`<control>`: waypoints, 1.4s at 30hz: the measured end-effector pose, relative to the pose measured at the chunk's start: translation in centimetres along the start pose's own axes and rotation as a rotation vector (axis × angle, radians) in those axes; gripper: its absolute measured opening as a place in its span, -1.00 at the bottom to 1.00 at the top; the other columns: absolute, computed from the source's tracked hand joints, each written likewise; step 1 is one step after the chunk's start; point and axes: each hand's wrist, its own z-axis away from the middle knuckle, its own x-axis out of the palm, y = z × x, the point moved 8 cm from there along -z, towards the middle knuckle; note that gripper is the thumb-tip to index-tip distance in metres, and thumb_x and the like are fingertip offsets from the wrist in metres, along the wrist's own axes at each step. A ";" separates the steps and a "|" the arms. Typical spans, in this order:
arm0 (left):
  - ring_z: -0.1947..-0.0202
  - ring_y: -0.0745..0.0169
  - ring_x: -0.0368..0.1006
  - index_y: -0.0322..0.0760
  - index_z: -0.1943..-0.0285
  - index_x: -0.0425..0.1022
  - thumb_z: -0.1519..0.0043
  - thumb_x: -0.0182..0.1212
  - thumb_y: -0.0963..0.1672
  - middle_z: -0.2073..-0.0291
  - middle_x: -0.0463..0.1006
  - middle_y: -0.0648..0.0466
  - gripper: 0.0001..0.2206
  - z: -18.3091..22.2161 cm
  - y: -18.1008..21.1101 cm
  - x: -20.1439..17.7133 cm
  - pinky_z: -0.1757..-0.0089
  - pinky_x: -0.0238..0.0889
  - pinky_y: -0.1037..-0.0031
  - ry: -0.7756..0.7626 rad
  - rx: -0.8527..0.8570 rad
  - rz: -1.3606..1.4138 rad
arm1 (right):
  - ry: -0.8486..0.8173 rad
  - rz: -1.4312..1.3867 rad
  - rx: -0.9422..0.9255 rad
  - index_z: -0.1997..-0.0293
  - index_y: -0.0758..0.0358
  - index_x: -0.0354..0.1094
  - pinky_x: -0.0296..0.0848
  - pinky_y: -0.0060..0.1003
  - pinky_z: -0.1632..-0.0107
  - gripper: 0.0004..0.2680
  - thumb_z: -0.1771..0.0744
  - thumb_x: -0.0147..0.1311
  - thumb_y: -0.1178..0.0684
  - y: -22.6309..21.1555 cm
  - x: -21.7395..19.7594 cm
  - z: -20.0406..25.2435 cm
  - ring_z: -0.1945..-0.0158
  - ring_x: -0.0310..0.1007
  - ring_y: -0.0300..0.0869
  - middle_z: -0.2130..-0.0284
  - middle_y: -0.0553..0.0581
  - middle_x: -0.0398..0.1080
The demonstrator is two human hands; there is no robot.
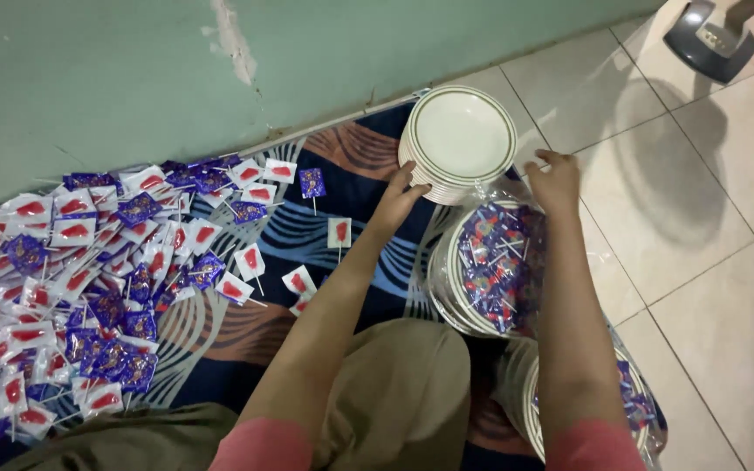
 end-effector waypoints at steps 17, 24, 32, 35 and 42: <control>-0.52 -0.22 -0.08 -0.13 -0.64 -0.13 -0.19 0.31 0.07 -0.52 -0.05 -0.34 -0.12 -1.5 1.5 0.5 -0.30 0.05 0.01 -0.089 -0.132 0.099 | -0.164 -0.020 0.292 -0.11 0.69 0.32 0.55 0.16 0.22 -0.59 -0.26 0.29 0.12 -2.8 5.1 -1.5 0.08 0.50 0.40 0.18 0.65 0.43; -0.56 -0.13 -0.21 -0.19 -0.65 -0.23 -0.28 0.16 0.00 -0.55 -0.16 -0.13 -0.19 -3.3 -2.1 -0.5 -0.27 -0.03 -0.11 0.008 -0.116 0.560 | -0.077 -0.246 0.226 -0.25 0.55 0.14 0.65 0.02 0.24 -0.59 -0.32 0.21 0.16 -3.4 4.2 -3.9 0.06 0.52 0.27 0.06 0.60 0.36; -0.51 -0.14 -0.04 -0.12 -0.62 -0.10 -0.29 0.22 -0.06 -0.52 0.02 -0.06 -0.27 0.9 -0.8 -7.4 -0.26 0.03 -0.15 0.069 -0.039 0.613 | -0.200 -0.412 0.008 -0.23 0.45 0.11 0.64 -0.10 0.23 -0.67 -0.36 0.12 0.20 -18.5 0.0 3.1 0.17 0.55 0.16 0.18 0.53 0.42; -0.32 -0.08 0.25 -0.13 -0.51 0.13 -0.31 0.18 -0.10 -0.27 0.34 -0.01 -0.45 -1.1 -8.4 -14.7 -0.15 0.24 -0.10 0.037 0.025 0.711 | -0.311 -0.403 -0.082 -0.24 0.42 0.10 0.61 -0.02 0.20 -0.65 -0.35 0.12 0.19 -20.5 3.1 4.2 0.15 0.54 0.27 0.12 0.61 0.43; 0.06 0.00 0.57 -0.17 -0.32 0.39 -0.33 0.11 -0.10 0.05 0.58 0.03 -0.64 9.2 -10.7 -32.5 0.13 0.51 -0.02 0.166 0.031 0.592 | -0.592 -0.242 -0.159 -0.29 0.16 0.22 0.37 0.13 -0.24 -0.58 -0.29 0.21 0.00 -28.0 13.2 15.4 -0.22 0.38 0.23 -0.10 0.37 0.44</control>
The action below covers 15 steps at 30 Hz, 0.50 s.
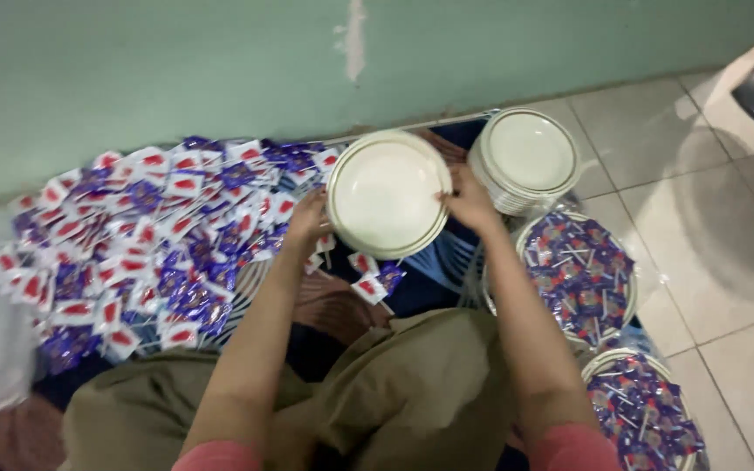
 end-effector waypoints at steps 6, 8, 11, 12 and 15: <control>-0.03 0.04 0.55 0.01 -0.04 0.67 -0.10 0.36 -0.01 0.03 0.66 0.09 -0.68 17.9 8.6 -2.6 -0.03 0.38 0.24 0.327 0.025 -0.956 | -0.224 -0.145 0.031 -0.28 0.23 0.23 0.61 -0.02 0.11 -0.56 -0.27 0.23 0.05 -0.6 14.4 4.7 0.06 0.57 0.18 0.11 0.43 0.52; 0.12 -0.17 0.58 -0.10 -0.11 0.60 -0.13 0.30 -0.11 0.07 0.62 -0.08 -0.66 17.5 5.3 -11.1 0.13 0.47 0.06 0.384 -0.057 -0.740 | -0.252 -0.187 0.038 -0.29 0.22 0.24 0.61 -0.06 0.17 -0.56 -0.27 0.24 0.05 0.2 18.0 5.9 0.14 0.58 0.13 0.19 0.41 0.53; 0.19 -0.41 0.58 -0.30 -0.26 0.45 -0.18 0.22 -0.20 0.04 0.54 -0.31 -0.59 21.6 3.7 -15.0 0.23 0.53 -0.13 0.448 -0.174 -0.545 | -0.298 -0.131 0.076 -0.28 0.11 0.29 0.57 -0.05 0.08 -0.58 -0.28 0.23 -0.05 2.7 23.9 7.5 0.08 0.56 0.11 0.16 0.34 0.54; 0.11 -0.44 0.55 -0.39 -0.33 0.37 -0.21 0.19 -0.20 -0.03 0.49 -0.38 -0.54 23.5 4.2 -14.7 0.17 0.50 -0.13 0.459 -0.207 -0.574 | -0.308 -0.035 0.098 -0.25 0.00 0.35 0.52 0.01 -0.05 -0.61 -0.28 0.22 -0.13 3.7 25.9 7.9 -0.06 0.53 0.13 0.06 0.30 0.54; 0.16 -0.34 0.59 -0.34 -0.28 0.44 -0.20 0.19 -0.20 0.01 0.53 -0.29 -0.59 26.2 2.9 -17.9 0.23 0.55 -0.06 0.490 -0.231 -0.613 | -0.343 0.037 0.098 -0.29 -0.07 0.30 0.46 0.02 -0.15 -0.58 -0.27 0.20 -0.14 1.0 26.7 11.3 -0.11 0.52 0.11 0.08 0.24 0.55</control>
